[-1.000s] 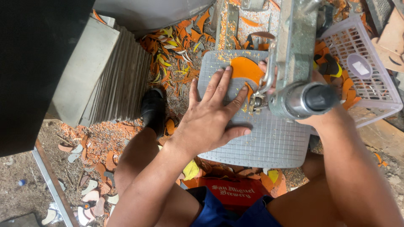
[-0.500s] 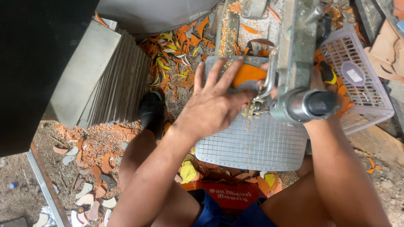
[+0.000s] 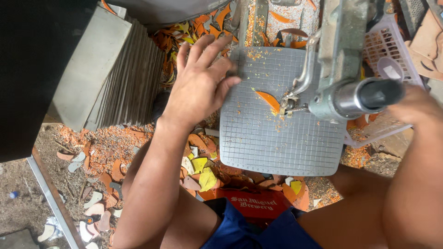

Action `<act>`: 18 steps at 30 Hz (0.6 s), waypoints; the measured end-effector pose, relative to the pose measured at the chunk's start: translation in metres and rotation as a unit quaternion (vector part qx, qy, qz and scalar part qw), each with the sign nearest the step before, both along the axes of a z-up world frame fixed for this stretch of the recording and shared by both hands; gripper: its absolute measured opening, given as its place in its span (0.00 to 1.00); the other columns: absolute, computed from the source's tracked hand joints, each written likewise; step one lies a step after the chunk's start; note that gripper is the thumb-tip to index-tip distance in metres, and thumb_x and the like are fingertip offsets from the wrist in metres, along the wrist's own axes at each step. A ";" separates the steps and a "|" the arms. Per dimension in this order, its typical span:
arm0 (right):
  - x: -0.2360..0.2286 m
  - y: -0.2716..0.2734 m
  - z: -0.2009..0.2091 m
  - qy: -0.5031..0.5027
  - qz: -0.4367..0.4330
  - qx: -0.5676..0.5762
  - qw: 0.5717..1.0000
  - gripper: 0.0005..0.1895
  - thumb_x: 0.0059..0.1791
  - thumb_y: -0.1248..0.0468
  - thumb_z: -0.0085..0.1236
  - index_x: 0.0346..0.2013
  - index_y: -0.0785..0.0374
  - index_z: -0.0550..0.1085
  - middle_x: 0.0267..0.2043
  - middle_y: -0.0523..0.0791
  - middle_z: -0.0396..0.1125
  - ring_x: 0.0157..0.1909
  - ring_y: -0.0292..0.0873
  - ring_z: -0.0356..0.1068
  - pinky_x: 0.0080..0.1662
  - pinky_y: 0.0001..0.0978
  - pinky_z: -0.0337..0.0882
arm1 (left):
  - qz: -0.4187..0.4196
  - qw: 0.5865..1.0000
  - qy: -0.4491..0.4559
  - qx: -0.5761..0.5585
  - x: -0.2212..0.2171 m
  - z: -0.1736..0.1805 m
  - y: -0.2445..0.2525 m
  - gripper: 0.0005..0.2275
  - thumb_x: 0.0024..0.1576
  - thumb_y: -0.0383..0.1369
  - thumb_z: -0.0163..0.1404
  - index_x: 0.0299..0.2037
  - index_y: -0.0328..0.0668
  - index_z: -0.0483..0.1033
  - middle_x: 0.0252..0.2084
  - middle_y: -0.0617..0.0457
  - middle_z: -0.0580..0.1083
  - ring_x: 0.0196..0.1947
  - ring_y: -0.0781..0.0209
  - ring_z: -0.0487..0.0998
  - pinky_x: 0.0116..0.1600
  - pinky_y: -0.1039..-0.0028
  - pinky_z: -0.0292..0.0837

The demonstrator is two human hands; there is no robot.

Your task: The person uses a band saw to cut multiple shoe insoles of various colors, including black, orange, and yellow. They guide each insole through the blade, trim the edges, and place the finished pieces into a white plastic basket. The process is repeated for several insoles throughout the clip.

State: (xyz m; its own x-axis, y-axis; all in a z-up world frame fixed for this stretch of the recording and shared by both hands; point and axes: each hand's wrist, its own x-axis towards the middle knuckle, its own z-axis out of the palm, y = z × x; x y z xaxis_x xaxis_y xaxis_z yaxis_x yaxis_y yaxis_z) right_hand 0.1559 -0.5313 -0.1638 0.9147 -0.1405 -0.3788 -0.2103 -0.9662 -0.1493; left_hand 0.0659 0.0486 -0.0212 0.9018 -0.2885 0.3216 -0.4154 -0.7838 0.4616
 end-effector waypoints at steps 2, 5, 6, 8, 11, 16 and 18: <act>0.001 0.005 -0.002 0.011 0.006 -0.023 1.000 0.22 0.51 0.63 0.63 0.57 0.71 0.75 0.55 0.60 0.72 0.55 0.56 0.74 0.55 0.49 0.73 | -0.032 0.999 -0.007 -0.038 -0.006 0.003 -0.003 0.17 0.58 0.40 0.60 0.55 0.47 0.80 0.69 0.48 0.62 0.71 0.41 0.56 0.73 0.35 0.47; -0.003 0.024 0.004 -0.035 0.011 -0.046 0.998 0.21 0.51 0.63 0.63 0.56 0.71 0.75 0.54 0.60 0.72 0.54 0.55 0.74 0.54 0.49 0.73 | -0.095 0.994 -0.038 -0.031 -0.014 0.003 -0.028 0.19 0.55 0.43 0.61 0.57 0.55 0.81 0.67 0.51 0.65 0.70 0.45 0.57 0.72 0.33 0.44; -0.011 0.032 0.005 -0.061 0.016 -0.050 0.997 0.21 0.51 0.62 0.62 0.56 0.71 0.75 0.54 0.59 0.72 0.54 0.55 0.74 0.54 0.48 0.73 | -0.097 0.995 -0.014 -0.035 -0.016 0.003 -0.033 0.17 0.54 0.42 0.61 0.53 0.55 0.82 0.66 0.52 0.65 0.70 0.46 0.58 0.71 0.33 0.45; -0.027 0.059 -0.005 -0.101 0.034 -0.026 0.994 0.21 0.51 0.62 0.62 0.56 0.71 0.75 0.53 0.59 0.72 0.53 0.54 0.74 0.53 0.48 0.73 | -0.100 0.994 0.026 -0.040 -0.013 0.003 -0.039 0.12 0.53 0.39 0.60 0.47 0.56 0.83 0.63 0.53 0.66 0.69 0.48 0.59 0.70 0.33 0.46; -0.055 0.112 -0.043 -0.055 0.068 0.039 0.995 0.21 0.51 0.62 0.62 0.55 0.70 0.75 0.53 0.58 0.72 0.52 0.53 0.74 0.53 0.47 0.74 | -0.083 0.996 0.039 0.002 -0.010 0.005 -0.037 0.08 0.54 0.37 0.59 0.43 0.58 0.83 0.62 0.60 0.68 0.70 0.54 0.61 0.74 0.36 0.48; -0.136 0.198 -0.147 0.165 0.112 0.077 0.977 0.20 0.51 0.61 0.61 0.55 0.70 0.75 0.51 0.57 0.72 0.51 0.52 0.74 0.52 0.46 0.74 | 0.110 0.991 -0.039 0.061 -0.002 0.005 -0.001 0.17 0.58 0.29 0.57 0.58 0.49 0.79 0.69 0.44 0.60 0.70 0.44 0.60 0.72 0.35 0.50; -0.155 0.217 -0.182 0.171 0.123 0.065 0.975 0.20 0.51 0.61 0.60 0.54 0.70 0.75 0.50 0.56 0.72 0.51 0.51 0.74 0.51 0.46 0.74 | 0.172 0.984 -0.050 0.018 -0.003 0.006 0.015 0.19 0.60 0.30 0.58 0.62 0.45 0.77 0.72 0.38 0.57 0.70 0.39 0.60 0.72 0.35 0.50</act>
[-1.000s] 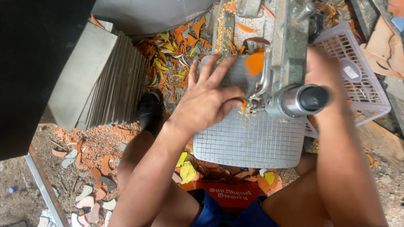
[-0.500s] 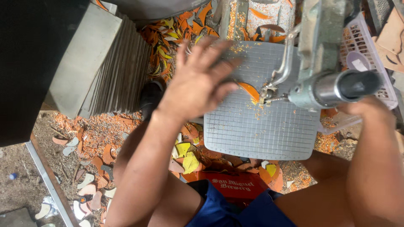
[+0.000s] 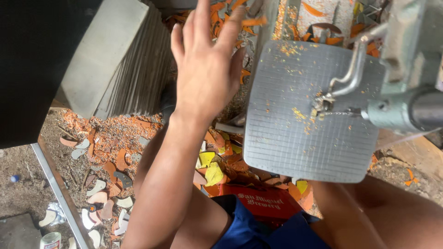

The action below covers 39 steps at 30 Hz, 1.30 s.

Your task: The person uses a band saw to cut multiple shoe insoles of various colors, including black, orange, and yellow. They guide each insole through the blade, trim the edges, and place the finished pieces into a white plastic basket. The process is repeated for several insoles throughout the clip.

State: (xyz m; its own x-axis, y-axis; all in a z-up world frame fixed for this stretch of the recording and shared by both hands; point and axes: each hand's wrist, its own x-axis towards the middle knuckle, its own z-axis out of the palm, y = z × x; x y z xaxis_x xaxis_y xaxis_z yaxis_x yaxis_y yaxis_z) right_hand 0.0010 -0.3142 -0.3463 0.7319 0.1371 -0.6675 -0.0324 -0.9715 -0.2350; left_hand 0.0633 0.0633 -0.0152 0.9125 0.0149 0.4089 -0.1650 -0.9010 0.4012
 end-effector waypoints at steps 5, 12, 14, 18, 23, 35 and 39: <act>-0.034 0.035 -0.057 -0.045 -0.010 -0.035 0.998 0.19 0.52 0.60 0.59 0.53 0.69 0.75 0.49 0.55 0.72 0.49 0.50 0.74 0.50 0.44 0.75 | -0.038 0.999 0.014 -0.025 -0.021 -0.001 0.013 0.16 0.60 0.39 0.60 0.55 0.45 0.78 0.74 0.32 0.53 0.73 0.34 0.56 0.73 0.31 0.48; -0.012 0.054 -0.076 -0.092 -0.021 -0.051 0.994 0.19 0.52 0.59 0.58 0.52 0.68 0.75 0.47 0.53 0.72 0.47 0.48 0.74 0.49 0.43 0.75 | -0.050 0.997 0.049 -0.029 -0.021 -0.002 0.015 0.14 0.57 0.41 0.59 0.49 0.46 0.80 0.71 0.36 0.58 0.72 0.34 0.57 0.72 0.28 0.48; -0.004 0.053 -0.075 -0.098 -0.019 -0.050 0.994 0.19 0.52 0.58 0.58 0.52 0.68 0.75 0.46 0.53 0.72 0.47 0.48 0.74 0.48 0.42 0.75 | -0.051 0.997 0.048 -0.030 -0.021 0.000 0.014 0.14 0.58 0.41 0.59 0.49 0.46 0.79 0.71 0.37 0.59 0.73 0.35 0.57 0.72 0.29 0.48; -0.002 0.050 -0.072 -0.095 -0.024 -0.046 0.994 0.18 0.52 0.58 0.57 0.51 0.68 0.75 0.45 0.52 0.71 0.46 0.47 0.74 0.48 0.41 0.76 | -0.057 0.996 0.048 -0.044 -0.021 0.003 0.007 0.14 0.57 0.42 0.59 0.48 0.45 0.80 0.69 0.38 0.61 0.72 0.36 0.59 0.72 0.30 0.49; -0.008 0.046 -0.077 -0.075 -0.009 -0.038 0.996 0.18 0.52 0.57 0.56 0.50 0.67 0.75 0.44 0.51 0.71 0.44 0.45 0.74 0.47 0.40 0.76 | -0.062 0.995 0.060 -0.049 -0.027 -0.001 -0.002 0.14 0.55 0.42 0.59 0.46 0.46 0.80 0.67 0.40 0.65 0.71 0.38 0.61 0.73 0.33 0.49; -0.012 0.013 -0.053 -0.057 0.027 -0.014 0.998 0.18 0.52 0.55 0.54 0.48 0.66 0.75 0.40 0.47 0.71 0.41 0.42 0.74 0.44 0.37 0.77 | -0.080 0.993 0.068 -0.045 -0.023 -0.003 -0.005 0.13 0.56 0.42 0.58 0.45 0.46 0.81 0.65 0.39 0.67 0.70 0.37 0.61 0.70 0.32 0.49; -0.029 0.006 -0.019 -0.056 0.048 0.020 0.997 0.17 0.52 0.55 0.54 0.48 0.65 0.75 0.39 0.46 0.71 0.40 0.41 0.74 0.43 0.36 0.77 | -0.097 0.992 0.074 -0.042 -0.027 -0.002 -0.001 0.13 0.57 0.42 0.59 0.45 0.45 0.81 0.65 0.40 0.68 0.69 0.37 0.62 0.70 0.32 0.49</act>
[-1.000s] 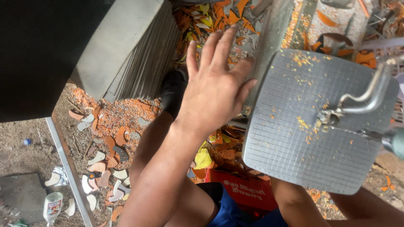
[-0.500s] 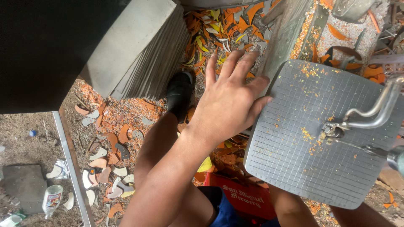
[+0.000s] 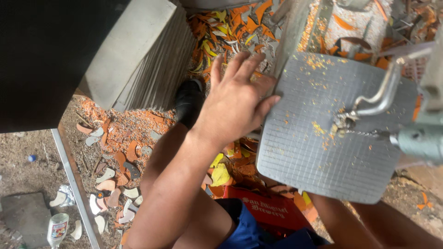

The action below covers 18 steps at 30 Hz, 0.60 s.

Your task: The person uses a band saw to cut multiple shoe insoles of various colors, including black, orange, and yellow. They guide each insole through the blade, trim the edges, and place the finished pieces into a white plastic basket. The process is repeated for several insoles throughout the clip.

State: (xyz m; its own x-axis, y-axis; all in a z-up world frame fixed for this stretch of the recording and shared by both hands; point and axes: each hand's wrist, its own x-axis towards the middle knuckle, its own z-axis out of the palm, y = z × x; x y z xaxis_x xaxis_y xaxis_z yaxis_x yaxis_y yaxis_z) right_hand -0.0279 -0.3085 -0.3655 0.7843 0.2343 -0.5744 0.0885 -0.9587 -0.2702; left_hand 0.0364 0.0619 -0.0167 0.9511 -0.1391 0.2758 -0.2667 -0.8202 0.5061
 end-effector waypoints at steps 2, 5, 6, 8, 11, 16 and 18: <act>-0.016 0.000 0.030 -0.001 0.019 0.032 0.999 0.17 0.52 0.54 0.53 0.47 0.65 0.75 0.38 0.46 0.71 0.39 0.41 0.75 0.43 0.36 0.78 | -0.011 1.000 -0.010 -0.002 -0.003 0.000 0.001 0.13 0.57 0.42 0.59 0.47 0.45 0.82 0.64 0.40 0.69 0.69 0.37 0.62 0.69 0.31 0.49; -0.041 0.010 0.091 -0.016 0.067 0.146 0.987 0.17 0.53 0.54 0.53 0.47 0.65 0.75 0.37 0.45 0.71 0.39 0.40 0.75 0.42 0.35 0.78 | -0.022 1.000 -0.010 -0.006 -0.009 0.000 0.002 0.14 0.58 0.41 0.59 0.48 0.44 0.82 0.64 0.41 0.70 0.68 0.37 0.63 0.69 0.32 0.49; -0.045 0.016 0.116 -0.027 0.086 0.191 0.978 0.17 0.53 0.54 0.53 0.47 0.65 0.75 0.37 0.45 0.71 0.38 0.40 0.75 0.42 0.35 0.78 | -0.026 1.000 -0.012 -0.007 -0.010 -0.001 0.002 0.14 0.58 0.41 0.59 0.47 0.44 0.82 0.64 0.41 0.70 0.68 0.37 0.63 0.69 0.32 0.49; -0.055 0.022 0.174 0.136 -0.037 0.302 0.943 0.17 0.53 0.53 0.52 0.46 0.65 0.75 0.36 0.44 0.71 0.38 0.39 0.75 0.42 0.34 0.78 | -0.032 0.999 -0.016 -0.008 -0.013 -0.002 0.001 0.13 0.58 0.42 0.60 0.47 0.44 0.82 0.63 0.42 0.71 0.68 0.37 0.63 0.68 0.31 0.50; -0.068 0.025 0.263 0.222 -0.138 0.273 0.926 0.13 0.52 0.56 0.54 0.41 0.63 0.75 0.26 0.41 0.71 0.30 0.33 0.72 0.35 0.27 0.74 | -0.038 0.999 -0.018 -0.004 -0.013 -0.004 0.001 0.13 0.58 0.41 0.60 0.47 0.42 0.82 0.63 0.42 0.71 0.68 0.38 0.63 0.68 0.32 0.49; -0.072 0.028 0.343 0.092 -0.152 0.321 0.930 0.08 0.52 0.62 0.56 0.38 0.65 0.77 0.21 0.37 0.61 0.23 0.28 0.57 0.25 0.25 0.58 | -0.033 0.999 -0.006 -0.026 -0.010 -0.007 0.002 0.13 0.58 0.38 0.60 0.50 0.43 0.82 0.61 0.43 0.73 0.67 0.40 0.66 0.69 0.35 0.50; -0.069 0.025 0.355 0.052 -0.155 0.360 0.918 0.09 0.53 0.62 0.54 0.38 0.65 0.77 0.22 0.36 0.62 0.22 0.27 0.56 0.24 0.23 0.58 | -0.029 0.999 -0.002 -0.030 -0.010 -0.007 0.001 0.14 0.58 0.38 0.60 0.50 0.43 0.82 0.60 0.43 0.74 0.66 0.40 0.66 0.69 0.36 0.51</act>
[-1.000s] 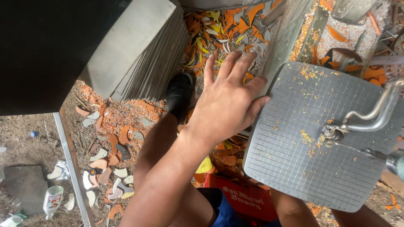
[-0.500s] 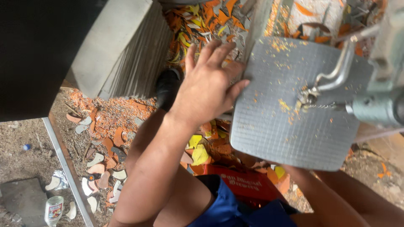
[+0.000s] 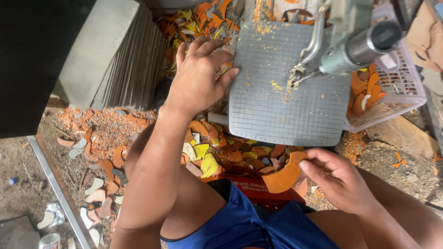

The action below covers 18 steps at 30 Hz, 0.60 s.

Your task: The person uses a band saw to cut multiple shoe insoles of various colors, including black, orange, and yellow. They guide each insole through the blade, trim the edges, and place the finished pieces into a white plastic basket. The process is repeated for several insoles throughout the clip.

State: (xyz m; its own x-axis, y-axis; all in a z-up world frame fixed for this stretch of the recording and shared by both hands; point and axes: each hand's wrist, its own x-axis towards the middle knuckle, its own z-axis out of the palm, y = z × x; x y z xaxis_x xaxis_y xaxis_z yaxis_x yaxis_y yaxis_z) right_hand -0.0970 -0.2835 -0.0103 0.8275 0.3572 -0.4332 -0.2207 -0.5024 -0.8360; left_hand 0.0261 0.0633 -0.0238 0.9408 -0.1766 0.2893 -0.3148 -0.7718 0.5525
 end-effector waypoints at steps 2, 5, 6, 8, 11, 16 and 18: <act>0.002 -0.006 0.006 -0.013 -0.019 -0.021 1.000 0.09 0.53 0.62 0.54 0.37 0.66 0.77 0.23 0.37 0.63 0.23 0.27 0.56 0.25 0.23 0.57 | 0.004 1.000 -0.002 0.001 -0.001 -0.001 0.000 0.14 0.57 0.38 0.60 0.50 0.43 0.82 0.60 0.42 0.74 0.65 0.38 0.66 0.68 0.37 0.51; 0.003 -0.017 0.006 -0.029 -0.043 0.000 0.999 0.08 0.52 0.64 0.54 0.40 0.67 0.77 0.27 0.39 0.70 0.26 0.27 0.63 0.28 0.22 0.63 | 0.005 1.000 0.001 0.007 -0.003 -0.004 -0.002 0.15 0.58 0.39 0.60 0.51 0.42 0.82 0.59 0.42 0.74 0.65 0.39 0.67 0.67 0.37 0.51; 0.003 -0.020 0.004 -0.033 -0.049 0.017 0.998 0.09 0.51 0.65 0.54 0.41 0.67 0.77 0.29 0.40 0.74 0.28 0.27 0.67 0.29 0.21 0.65 | 0.005 1.000 0.001 0.008 -0.003 -0.005 -0.002 0.15 0.58 0.39 0.60 0.51 0.43 0.82 0.59 0.41 0.74 0.65 0.39 0.67 0.67 0.37 0.52; 0.003 -0.026 0.002 -0.034 -0.085 0.069 0.993 0.08 0.53 0.67 0.55 0.43 0.70 0.75 0.32 0.43 0.73 0.31 0.29 0.68 0.34 0.22 0.68 | 0.005 1.000 0.003 0.010 -0.004 -0.006 -0.002 0.15 0.58 0.39 0.60 0.52 0.43 0.81 0.59 0.41 0.75 0.65 0.39 0.67 0.67 0.37 0.52; 0.006 -0.029 0.000 -0.036 -0.118 0.115 0.986 0.07 0.54 0.69 0.54 0.44 0.71 0.74 0.34 0.45 0.74 0.35 0.32 0.72 0.38 0.26 0.74 | 0.002 1.000 0.002 0.008 -0.003 -0.005 -0.002 0.16 0.58 0.39 0.59 0.53 0.42 0.81 0.59 0.40 0.75 0.65 0.39 0.68 0.67 0.38 0.53; 0.015 -0.025 0.004 -0.024 -0.136 0.153 0.979 0.07 0.54 0.69 0.52 0.44 0.72 0.72 0.36 0.46 0.75 0.37 0.37 0.77 0.42 0.33 0.80 | -0.002 1.000 -0.002 0.008 -0.001 -0.004 -0.003 0.16 0.58 0.39 0.60 0.53 0.40 0.81 0.58 0.40 0.75 0.64 0.38 0.68 0.67 0.39 0.53; 0.019 -0.026 0.003 -0.029 -0.129 0.159 0.978 0.09 0.53 0.69 0.52 0.45 0.72 0.73 0.38 0.46 0.75 0.37 0.36 0.76 0.42 0.33 0.80 | -0.002 1.000 -0.002 0.005 0.000 -0.004 -0.003 0.16 0.58 0.39 0.60 0.52 0.40 0.81 0.58 0.40 0.75 0.64 0.38 0.68 0.67 0.40 0.54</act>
State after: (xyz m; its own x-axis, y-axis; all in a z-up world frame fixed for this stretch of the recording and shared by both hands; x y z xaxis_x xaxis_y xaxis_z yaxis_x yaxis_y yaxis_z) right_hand -0.0781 -0.3098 -0.0074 0.9277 0.2416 -0.2845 -0.2544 -0.1483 -0.9557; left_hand 0.0262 0.0606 -0.0281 0.9392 -0.1835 0.2902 -0.3195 -0.7765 0.5431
